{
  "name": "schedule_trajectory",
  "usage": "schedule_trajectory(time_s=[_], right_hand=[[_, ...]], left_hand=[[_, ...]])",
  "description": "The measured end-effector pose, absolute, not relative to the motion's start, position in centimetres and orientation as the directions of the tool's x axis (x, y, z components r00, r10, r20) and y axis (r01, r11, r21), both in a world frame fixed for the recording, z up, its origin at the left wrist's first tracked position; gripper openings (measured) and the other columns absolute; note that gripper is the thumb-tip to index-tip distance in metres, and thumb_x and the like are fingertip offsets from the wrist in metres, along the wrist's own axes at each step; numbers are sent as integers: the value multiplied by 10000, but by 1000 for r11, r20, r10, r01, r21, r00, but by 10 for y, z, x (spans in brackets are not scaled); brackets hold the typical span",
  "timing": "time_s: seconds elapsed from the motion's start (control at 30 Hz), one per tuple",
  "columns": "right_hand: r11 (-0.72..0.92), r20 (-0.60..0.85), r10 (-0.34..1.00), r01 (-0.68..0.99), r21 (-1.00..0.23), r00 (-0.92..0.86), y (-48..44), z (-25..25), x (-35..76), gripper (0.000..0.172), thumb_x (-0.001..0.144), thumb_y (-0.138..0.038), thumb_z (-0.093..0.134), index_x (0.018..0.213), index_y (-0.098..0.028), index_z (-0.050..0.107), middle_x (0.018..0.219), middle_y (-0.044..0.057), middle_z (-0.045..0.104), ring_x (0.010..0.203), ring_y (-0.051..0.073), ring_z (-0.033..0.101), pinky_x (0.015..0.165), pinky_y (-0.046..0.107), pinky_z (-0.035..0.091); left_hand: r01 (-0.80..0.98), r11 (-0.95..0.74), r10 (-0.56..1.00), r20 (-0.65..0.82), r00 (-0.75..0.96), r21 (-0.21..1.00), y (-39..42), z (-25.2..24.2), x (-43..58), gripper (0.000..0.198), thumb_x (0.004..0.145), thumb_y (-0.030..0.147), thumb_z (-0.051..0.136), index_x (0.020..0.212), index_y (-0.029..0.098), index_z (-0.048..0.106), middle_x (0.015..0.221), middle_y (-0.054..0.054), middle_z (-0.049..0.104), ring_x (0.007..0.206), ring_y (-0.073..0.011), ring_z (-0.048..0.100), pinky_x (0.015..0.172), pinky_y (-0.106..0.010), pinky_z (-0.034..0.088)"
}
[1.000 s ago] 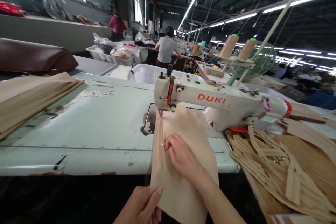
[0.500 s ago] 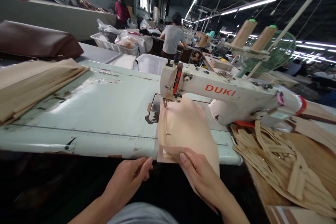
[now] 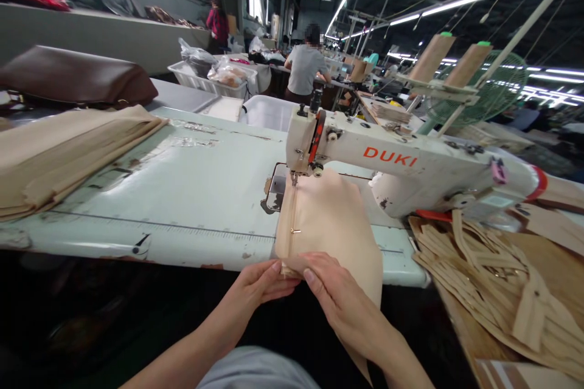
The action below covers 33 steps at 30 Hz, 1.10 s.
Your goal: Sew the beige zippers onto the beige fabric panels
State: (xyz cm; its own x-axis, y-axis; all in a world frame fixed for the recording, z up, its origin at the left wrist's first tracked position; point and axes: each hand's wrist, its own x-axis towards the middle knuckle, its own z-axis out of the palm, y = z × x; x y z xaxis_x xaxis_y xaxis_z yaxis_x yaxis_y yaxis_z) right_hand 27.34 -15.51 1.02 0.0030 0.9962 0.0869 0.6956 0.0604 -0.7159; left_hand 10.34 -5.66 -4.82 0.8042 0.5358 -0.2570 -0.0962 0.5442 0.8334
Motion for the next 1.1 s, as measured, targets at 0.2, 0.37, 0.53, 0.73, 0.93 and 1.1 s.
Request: schedule_trajectory(time_s=[0.2, 0.37, 0.53, 0.73, 0.93, 1.1], right_hand=[[114, 159, 987, 708, -697, -3, -153, 4, 265, 273, 1008, -172, 467, 1236, -251, 593, 1185, 32, 633, 1153, 165, 544, 1047, 349, 443], [132, 364, 924, 791, -597, 121, -150, -26, 250, 339, 848, -46, 656, 1139, -203, 582, 1068, 59, 631, 1030, 215, 570, 906, 358, 520], [215, 554, 828, 865, -453, 84, -146, -39, 250, 291, 878, 20, 495, 1059, -185, 594, 962, 72, 627, 923, 203, 587, 796, 317, 532], [335, 608, 794, 844, -418, -14, -146, -27, 269, 252, 883, -28, 476, 1048, -170, 603, 896, 72, 650, 839, 187, 606, 726, 284, 529], [350, 669, 740, 887, -299, -66, -138, -37, 272, 218, 914, -49, 422, 947, -168, 601, 782, 52, 669, 747, 170, 637, 660, 271, 514], [323, 759, 651, 909, -262, -13, -125, -67, 268, 211, 888, -51, 466, 833, -214, 589, 656, 3, 648, 609, 140, 631, 577, 248, 502]], left_hand=[[-164, 645, 534, -286, 796, 747, -53, -50, 105, 339, 946, 388, 606, 1060, 102, 748, 1079, -140, 750, 1068, -302, 686, 1018, -448, 497], [-145, 642, 547, -317, 775, 753, -56, -53, 107, 374, 954, 394, 539, 1098, 115, 742, 1089, -116, 749, 1105, -283, 660, 1065, -419, 443], [-44, 512, 595, -317, 739, 858, -56, -51, 109, 450, 942, 479, 501, 1133, 138, 725, 1115, -86, 737, 1089, -273, 649, 1030, -395, 458], [280, -206, 531, -133, 837, 938, -19, -23, 94, 503, 999, 509, 393, 868, 173, 743, 723, -23, 712, 684, -179, 648, 678, -240, 513], [333, -785, 516, 252, 819, 523, 43, -31, 110, 509, 979, 463, 486, 1416, 202, 511, 1432, -110, 534, 1278, -285, 524, 1073, -368, 417], [188, -919, 293, 281, 914, 346, 65, -47, 132, 654, 960, 469, 537, 1536, 239, 327, 1582, -96, 342, 1424, -300, 360, 1193, -454, 256]])
